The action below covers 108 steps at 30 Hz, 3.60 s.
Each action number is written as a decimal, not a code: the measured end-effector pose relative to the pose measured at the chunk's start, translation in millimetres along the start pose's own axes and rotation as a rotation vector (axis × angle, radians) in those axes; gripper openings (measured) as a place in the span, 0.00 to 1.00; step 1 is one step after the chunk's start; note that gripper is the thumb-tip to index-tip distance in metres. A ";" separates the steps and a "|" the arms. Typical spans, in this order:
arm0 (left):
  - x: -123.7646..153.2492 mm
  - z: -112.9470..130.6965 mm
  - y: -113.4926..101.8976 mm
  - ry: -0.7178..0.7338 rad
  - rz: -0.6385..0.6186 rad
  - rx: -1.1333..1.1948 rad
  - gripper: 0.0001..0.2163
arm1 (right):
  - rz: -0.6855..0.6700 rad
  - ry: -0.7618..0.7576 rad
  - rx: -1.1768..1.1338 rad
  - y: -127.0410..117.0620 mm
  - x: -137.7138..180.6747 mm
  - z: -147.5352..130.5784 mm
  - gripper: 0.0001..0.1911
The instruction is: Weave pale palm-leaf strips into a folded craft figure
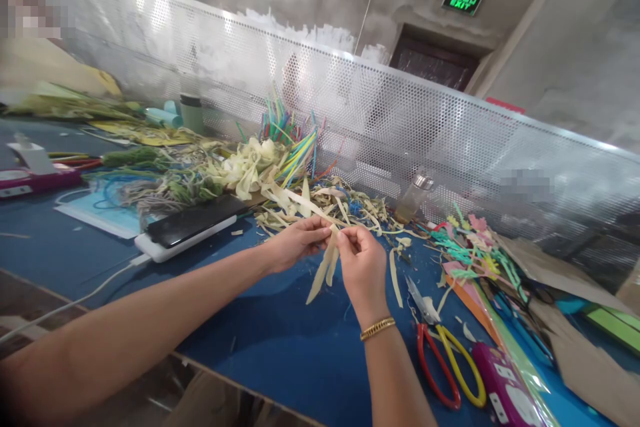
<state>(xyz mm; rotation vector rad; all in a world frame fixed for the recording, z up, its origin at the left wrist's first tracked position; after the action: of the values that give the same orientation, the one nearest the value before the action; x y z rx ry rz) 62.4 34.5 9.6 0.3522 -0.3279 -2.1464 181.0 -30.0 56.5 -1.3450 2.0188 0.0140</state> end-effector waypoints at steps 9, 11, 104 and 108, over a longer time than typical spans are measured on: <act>1.5 4.5 6.5 0.037 -0.034 -0.042 0.13 | 0.039 -0.134 0.237 -2.7 3.6 -10.0 0.09; 2.8 3.9 7.6 -0.008 -0.048 0.030 0.12 | 0.020 -0.114 0.206 -0.5 4.0 -6.8 0.09; 8.6 10.3 4.0 -0.247 0.001 0.308 0.03 | -0.126 0.139 -0.435 7.5 -1.4 7.4 0.24; 10.9 7.9 5.6 -0.318 -0.025 0.304 0.03 | -0.167 0.037 -0.383 6.1 -2.3 2.1 0.23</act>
<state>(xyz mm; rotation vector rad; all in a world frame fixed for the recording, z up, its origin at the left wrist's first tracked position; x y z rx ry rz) 57.7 23.2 17.5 0.1834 -0.8407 -2.1782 177.7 -24.5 54.1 -1.7584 1.9938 0.3169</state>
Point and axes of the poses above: each hand's wrist, its own x-axis away from the middle knuckle, its own y-axis out of the palm, z = x × y, the point moved 6 cm from there along -x, towards the middle knuckle, and after that the axes turned 2 degrees about z, right-handed, at the moved point
